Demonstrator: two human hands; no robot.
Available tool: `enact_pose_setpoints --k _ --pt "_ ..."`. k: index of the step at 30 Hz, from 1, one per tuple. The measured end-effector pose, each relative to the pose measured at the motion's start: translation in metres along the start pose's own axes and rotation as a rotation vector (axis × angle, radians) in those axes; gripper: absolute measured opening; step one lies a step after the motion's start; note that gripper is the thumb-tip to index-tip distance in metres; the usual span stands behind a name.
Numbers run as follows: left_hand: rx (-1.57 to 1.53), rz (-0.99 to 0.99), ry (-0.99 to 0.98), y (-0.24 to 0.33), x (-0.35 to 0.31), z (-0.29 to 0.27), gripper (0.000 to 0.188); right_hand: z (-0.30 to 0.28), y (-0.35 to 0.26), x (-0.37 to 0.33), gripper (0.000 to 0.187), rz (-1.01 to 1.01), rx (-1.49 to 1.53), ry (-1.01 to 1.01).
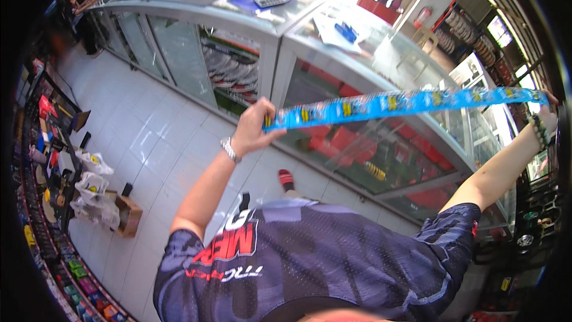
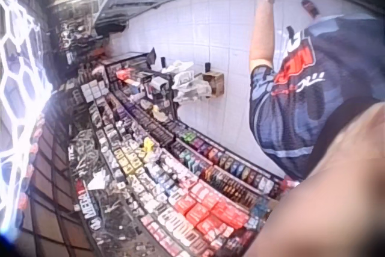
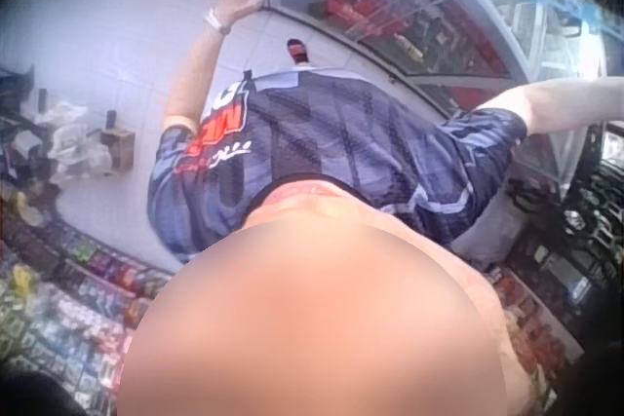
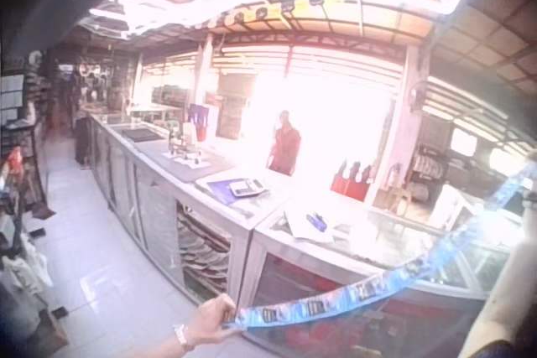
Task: The person repeatedly picks small blue lanyard segments from a cardboard box, aligns and joins them end-to-end, and places the assembled lanyard back into the box. The process is repeated multiple times in a retail store aisle.
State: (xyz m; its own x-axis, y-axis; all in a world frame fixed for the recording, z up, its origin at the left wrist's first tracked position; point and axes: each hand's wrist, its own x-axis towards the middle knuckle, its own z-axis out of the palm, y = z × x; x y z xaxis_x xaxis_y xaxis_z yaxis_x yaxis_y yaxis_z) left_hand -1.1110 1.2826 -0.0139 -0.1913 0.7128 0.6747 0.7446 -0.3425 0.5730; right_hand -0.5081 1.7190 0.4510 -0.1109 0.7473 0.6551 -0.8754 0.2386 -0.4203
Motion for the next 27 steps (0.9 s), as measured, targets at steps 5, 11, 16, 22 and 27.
enact_pose_setpoints --k 5,11,16,22,27 --pt "0.232 -0.27 -0.082 -0.082 -0.056 -0.015 0.051 0.078 0.153 -0.14 0.026 -0.262 -0.032 0.091" --pt "0.443 -0.71 -0.524 -0.23 -0.193 -0.039 0.036 0.153 0.403 -0.294 0.031 -0.084 0.327 -0.101" --pt "0.401 -0.795 -0.55 -0.284 -0.274 -0.084 0.043 0.205 0.548 -0.289 0.031 -0.091 0.476 0.088" --pt "0.357 -0.805 -0.376 -0.253 -0.143 -0.208 0.056 0.286 0.65 -0.277 0.021 -0.105 0.584 -0.338" --pt "0.235 -0.073 0.432 -0.106 0.055 -0.355 0.039 0.383 0.692 -0.262 0.012 0.167 0.726 -0.559"
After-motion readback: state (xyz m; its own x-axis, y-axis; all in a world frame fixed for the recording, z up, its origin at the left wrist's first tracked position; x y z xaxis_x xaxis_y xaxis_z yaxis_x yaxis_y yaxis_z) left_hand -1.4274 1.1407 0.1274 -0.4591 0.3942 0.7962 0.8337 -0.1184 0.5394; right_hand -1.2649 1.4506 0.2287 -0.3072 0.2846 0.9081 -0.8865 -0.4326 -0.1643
